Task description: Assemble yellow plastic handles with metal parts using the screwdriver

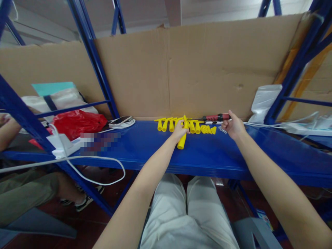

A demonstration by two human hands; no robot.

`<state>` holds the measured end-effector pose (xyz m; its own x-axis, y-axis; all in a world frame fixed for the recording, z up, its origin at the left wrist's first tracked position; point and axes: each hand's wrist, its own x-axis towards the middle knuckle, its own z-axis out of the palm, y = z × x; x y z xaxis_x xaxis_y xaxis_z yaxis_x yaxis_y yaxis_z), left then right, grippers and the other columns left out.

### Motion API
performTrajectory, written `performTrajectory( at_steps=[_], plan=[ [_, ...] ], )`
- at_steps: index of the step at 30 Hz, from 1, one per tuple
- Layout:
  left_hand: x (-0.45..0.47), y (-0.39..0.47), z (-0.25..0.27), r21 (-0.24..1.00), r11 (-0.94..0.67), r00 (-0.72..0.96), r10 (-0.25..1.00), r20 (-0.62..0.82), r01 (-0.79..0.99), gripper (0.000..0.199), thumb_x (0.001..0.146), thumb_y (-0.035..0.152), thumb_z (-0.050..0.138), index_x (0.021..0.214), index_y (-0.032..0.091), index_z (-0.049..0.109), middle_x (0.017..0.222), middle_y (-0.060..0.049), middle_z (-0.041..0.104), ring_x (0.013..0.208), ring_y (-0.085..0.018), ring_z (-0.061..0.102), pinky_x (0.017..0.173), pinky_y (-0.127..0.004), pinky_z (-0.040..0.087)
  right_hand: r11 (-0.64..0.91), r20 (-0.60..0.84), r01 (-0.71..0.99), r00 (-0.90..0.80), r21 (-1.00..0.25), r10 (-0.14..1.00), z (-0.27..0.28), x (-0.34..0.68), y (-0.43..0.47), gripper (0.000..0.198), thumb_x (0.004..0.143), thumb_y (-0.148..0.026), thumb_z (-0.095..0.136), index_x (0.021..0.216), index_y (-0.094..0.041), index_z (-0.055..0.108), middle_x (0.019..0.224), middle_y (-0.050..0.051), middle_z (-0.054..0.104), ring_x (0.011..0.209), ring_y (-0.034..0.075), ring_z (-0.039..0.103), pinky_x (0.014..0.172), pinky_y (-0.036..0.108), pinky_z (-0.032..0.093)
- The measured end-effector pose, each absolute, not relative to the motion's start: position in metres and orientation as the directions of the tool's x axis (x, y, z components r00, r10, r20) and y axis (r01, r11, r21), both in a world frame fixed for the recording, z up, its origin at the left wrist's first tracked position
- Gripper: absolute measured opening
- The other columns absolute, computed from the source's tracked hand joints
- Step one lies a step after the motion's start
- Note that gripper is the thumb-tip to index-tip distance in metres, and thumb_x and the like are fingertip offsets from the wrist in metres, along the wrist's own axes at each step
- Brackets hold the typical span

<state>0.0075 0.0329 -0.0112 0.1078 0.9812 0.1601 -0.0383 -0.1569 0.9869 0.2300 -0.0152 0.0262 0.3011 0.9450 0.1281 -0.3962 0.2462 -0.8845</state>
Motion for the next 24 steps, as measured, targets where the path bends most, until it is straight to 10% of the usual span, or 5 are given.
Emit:
performTrajectory(
  at_steps=[8,24],
  plan=[
    [0.008,0.03,-0.009,0.989,-0.144,0.119,0.982,0.147,-0.033,0.079,0.053,-0.007,0.059,0.125,0.024,0.046,0.091,0.001,0.067,0.064,-0.011,0.062,0.063,-0.024,0.052,0.305,0.198,-0.427,0.277,-0.851,0.94,0.029,0.228,-0.017,0.028,0.094,-0.044,0.053,0.078,-0.021,0.054,0.059,-0.003,0.062,0.046,0.008,0.053,0.042,0.017,0.043],
    [0.009,0.02,-0.001,0.992,-0.105,0.109,0.988,0.112,-0.065,0.077,0.052,-0.008,0.055,0.122,0.022,0.05,0.106,-0.004,0.066,0.075,-0.015,0.067,0.066,-0.027,0.055,0.26,0.093,-0.388,0.401,-0.884,0.912,0.019,0.239,-0.002,0.037,0.09,-0.042,0.059,0.066,-0.021,0.04,0.04,-0.007,0.037,0.033,0.007,0.037,0.032,0.016,0.032]
  ],
)
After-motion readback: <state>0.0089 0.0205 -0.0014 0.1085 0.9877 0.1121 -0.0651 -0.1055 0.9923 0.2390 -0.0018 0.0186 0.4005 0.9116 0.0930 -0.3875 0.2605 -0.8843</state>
